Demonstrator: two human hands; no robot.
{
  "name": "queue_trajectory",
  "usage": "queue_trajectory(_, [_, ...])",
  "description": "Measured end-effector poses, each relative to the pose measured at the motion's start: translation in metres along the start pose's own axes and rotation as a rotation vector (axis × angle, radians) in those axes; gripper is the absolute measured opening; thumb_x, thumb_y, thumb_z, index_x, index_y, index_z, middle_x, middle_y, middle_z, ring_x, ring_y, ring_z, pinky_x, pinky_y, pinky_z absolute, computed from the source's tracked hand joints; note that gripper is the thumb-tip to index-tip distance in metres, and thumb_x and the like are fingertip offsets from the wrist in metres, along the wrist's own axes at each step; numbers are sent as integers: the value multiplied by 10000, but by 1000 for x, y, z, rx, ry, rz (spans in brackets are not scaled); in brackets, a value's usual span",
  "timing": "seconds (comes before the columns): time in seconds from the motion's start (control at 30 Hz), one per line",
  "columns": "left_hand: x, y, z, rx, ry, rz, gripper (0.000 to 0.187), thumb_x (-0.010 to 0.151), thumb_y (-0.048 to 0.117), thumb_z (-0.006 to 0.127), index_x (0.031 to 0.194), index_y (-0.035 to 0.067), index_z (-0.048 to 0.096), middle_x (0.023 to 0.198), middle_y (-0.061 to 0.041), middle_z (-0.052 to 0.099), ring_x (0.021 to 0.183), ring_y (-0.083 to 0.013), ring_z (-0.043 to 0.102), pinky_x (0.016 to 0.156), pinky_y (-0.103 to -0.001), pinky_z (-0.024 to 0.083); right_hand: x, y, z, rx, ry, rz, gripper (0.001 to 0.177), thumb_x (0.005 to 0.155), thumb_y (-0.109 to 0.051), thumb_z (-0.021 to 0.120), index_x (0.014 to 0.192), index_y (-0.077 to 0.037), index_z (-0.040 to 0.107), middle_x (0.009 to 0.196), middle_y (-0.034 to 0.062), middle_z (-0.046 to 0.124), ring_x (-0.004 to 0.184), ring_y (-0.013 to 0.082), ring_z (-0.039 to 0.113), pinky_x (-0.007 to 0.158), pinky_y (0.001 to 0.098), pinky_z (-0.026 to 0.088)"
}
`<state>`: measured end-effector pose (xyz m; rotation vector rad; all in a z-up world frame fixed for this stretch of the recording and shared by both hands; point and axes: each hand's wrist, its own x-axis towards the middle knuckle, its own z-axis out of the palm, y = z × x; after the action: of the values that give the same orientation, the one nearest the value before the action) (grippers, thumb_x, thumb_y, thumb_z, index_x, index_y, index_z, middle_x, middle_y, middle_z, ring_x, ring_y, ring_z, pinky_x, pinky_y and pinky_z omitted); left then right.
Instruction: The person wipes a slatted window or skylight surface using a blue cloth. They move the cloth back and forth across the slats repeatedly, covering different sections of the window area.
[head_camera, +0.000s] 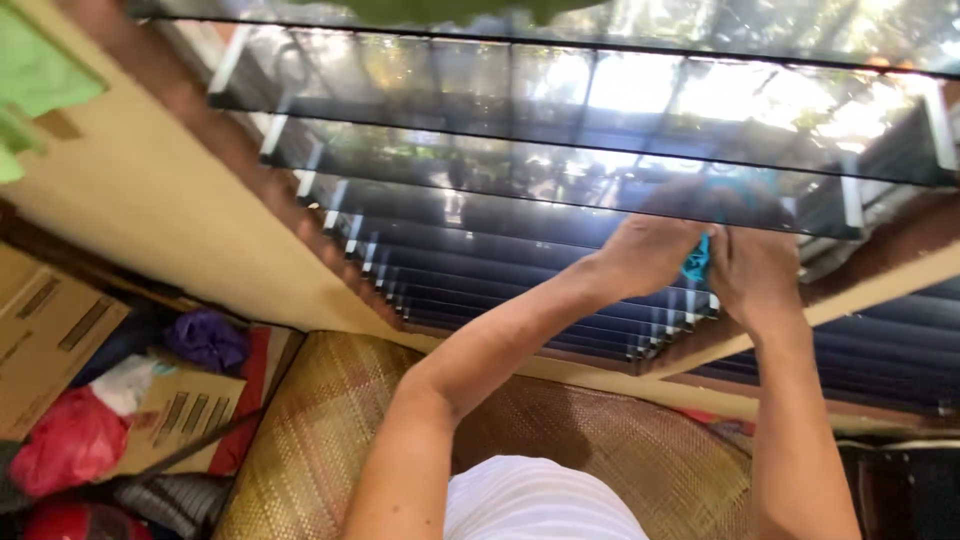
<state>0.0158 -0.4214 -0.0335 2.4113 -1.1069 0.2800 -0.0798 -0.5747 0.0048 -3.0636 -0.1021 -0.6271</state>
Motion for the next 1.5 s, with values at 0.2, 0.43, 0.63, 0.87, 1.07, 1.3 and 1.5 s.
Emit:
queue_trajectory(0.2, [-5, 8, -14, -11, 1, 6, 368, 797, -14, 568, 1073, 227, 598, 882, -31, 707, 849, -355, 694, 702, -495, 502, -2, -1, 20, 16, 110, 28, 426, 1172, -242, 496, 839, -20, 641, 771, 208, 635, 755, 500, 590, 675, 594, 400])
queue_trajectory(0.43, [-26, 1, -50, -54, -25, 58, 352, 782, -22, 572, 1014, 239, 609, 829, -15, 719, 810, -343, 704, 658, -484, 502, 7, -29, 20, 46, 193, -43, 257, 1156, -240, 501, 1121, -44, 663, 1052, 215, 653, 920, 507, 580, 727, 612, 419])
queue_trajectory(0.63, [-43, -26, -54, -65, 110, 125, 303, 749, -3, 632, 1013, 144, 621, 903, -58, 738, 912, -340, 705, 772, -470, 532, 20, -60, 26, 0, 219, -97, 278, 1128, -233, 479, 1088, -29, 663, 1055, 243, 668, 977, 516, 585, 828, 614, 415])
queue_trajectory(0.87, [-73, -79, -45, -36, 275, 162, 443, 794, -28, 633, 1222, 75, 582, 1161, -156, 669, 1119, -402, 642, 941, -500, 534, 42, -91, 65, 44, 270, -157, 255, 1082, -218, 521, 1011, -27, 674, 917, 257, 672, 899, 532, 628, 812, 611, 427])
queue_trajectory(1.07, [-106, -115, -72, -33, 268, 133, 544, 799, -69, 621, 1323, 64, 562, 1228, -200, 650, 1163, -438, 644, 983, -535, 531, 62, -145, 63, 68, 305, -228, 221, 1050, -221, 563, 1015, -64, 715, 895, 217, 684, 913, 502, 688, 859, 605, 509])
queue_trajectory(1.3, [-143, -149, -128, -90, 200, 64, 530, 811, -72, 580, 1322, 66, 578, 1262, -206, 648, 1208, -442, 628, 1017, -556, 505, 83, -202, 71, 89, 288, -240, 244, 1074, -276, 562, 866, -170, 632, 774, 129, 632, 827, 430, 696, 769, 548, 533])
queue_trajectory(1.5, [-169, -197, -133, -51, 283, 61, 621, 798, -91, 528, 1396, 77, 537, 1311, -205, 621, 1238, -454, 602, 1053, -541, 488, 105, -271, 38, 232, 206, -263, 298, 1095, -257, 522, 830, -133, 577, 703, 158, 592, 747, 465, 670, 665, 548, 510])
